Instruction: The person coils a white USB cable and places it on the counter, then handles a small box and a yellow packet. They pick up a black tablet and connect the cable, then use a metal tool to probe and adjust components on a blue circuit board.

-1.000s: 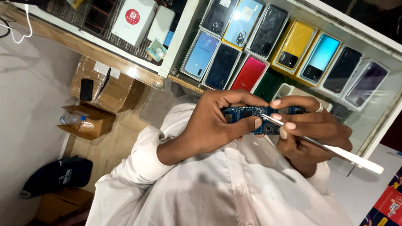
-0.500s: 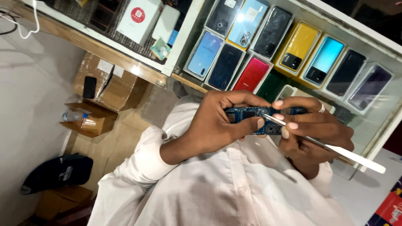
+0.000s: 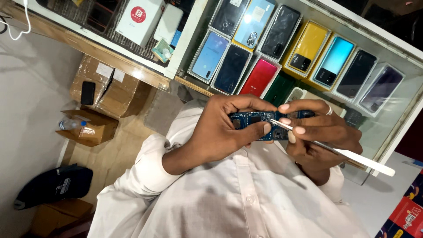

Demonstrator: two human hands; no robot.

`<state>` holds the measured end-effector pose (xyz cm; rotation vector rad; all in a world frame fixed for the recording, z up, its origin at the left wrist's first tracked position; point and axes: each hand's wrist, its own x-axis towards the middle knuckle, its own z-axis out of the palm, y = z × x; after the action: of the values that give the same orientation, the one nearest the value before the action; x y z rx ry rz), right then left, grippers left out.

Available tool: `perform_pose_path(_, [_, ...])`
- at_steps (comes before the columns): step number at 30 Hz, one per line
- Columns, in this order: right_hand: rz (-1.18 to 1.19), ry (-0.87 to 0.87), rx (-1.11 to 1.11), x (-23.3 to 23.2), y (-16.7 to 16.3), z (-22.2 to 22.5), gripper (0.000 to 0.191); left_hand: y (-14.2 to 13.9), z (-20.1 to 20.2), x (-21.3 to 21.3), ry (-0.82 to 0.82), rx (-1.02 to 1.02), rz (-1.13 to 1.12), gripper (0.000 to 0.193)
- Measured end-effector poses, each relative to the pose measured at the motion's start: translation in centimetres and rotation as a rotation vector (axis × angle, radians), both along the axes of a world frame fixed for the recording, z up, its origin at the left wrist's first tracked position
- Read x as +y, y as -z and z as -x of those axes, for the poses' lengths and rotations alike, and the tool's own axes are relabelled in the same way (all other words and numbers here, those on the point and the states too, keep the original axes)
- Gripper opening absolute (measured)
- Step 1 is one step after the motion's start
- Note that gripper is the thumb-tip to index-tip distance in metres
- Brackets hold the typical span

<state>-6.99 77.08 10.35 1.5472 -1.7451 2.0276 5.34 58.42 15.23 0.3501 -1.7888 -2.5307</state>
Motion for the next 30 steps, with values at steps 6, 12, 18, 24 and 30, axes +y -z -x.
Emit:
perform_pose_path(6, [0.002, 0.038, 0.027, -0.17, -0.11, -0.14, 0.024, -0.08, -0.06, 0.06, 0.004, 0.004, 0.013, 0.024])
perform_pose_path(12, [-0.026, 0.053, -0.014, -0.06, -0.21, -0.28, 0.023, -0.15, 0.01, 0.09, 0.002, -0.006, 0.003, 0.025])
perform_pose_path(18, [-0.003, 0.034, 0.02, 0.01, 0.29, -0.09, 0.026, -0.16, 0.2, -0.05, 0.011, -0.015, 0.022, 0.025])
perform_pose_path(24, [0.05, 0.053, 0.06, -0.29, 0.75, 0.11, 0.025, -0.16, 0.24, -0.12, 0.013, 0.024, 0.019, 0.023])
perform_pose_path(30, [0.037, 0.04, -0.013, -0.26, 0.77, -0.01, 0.023, -0.05, 0.26, -0.07, 0.003, -0.001, 0.024, 0.023])
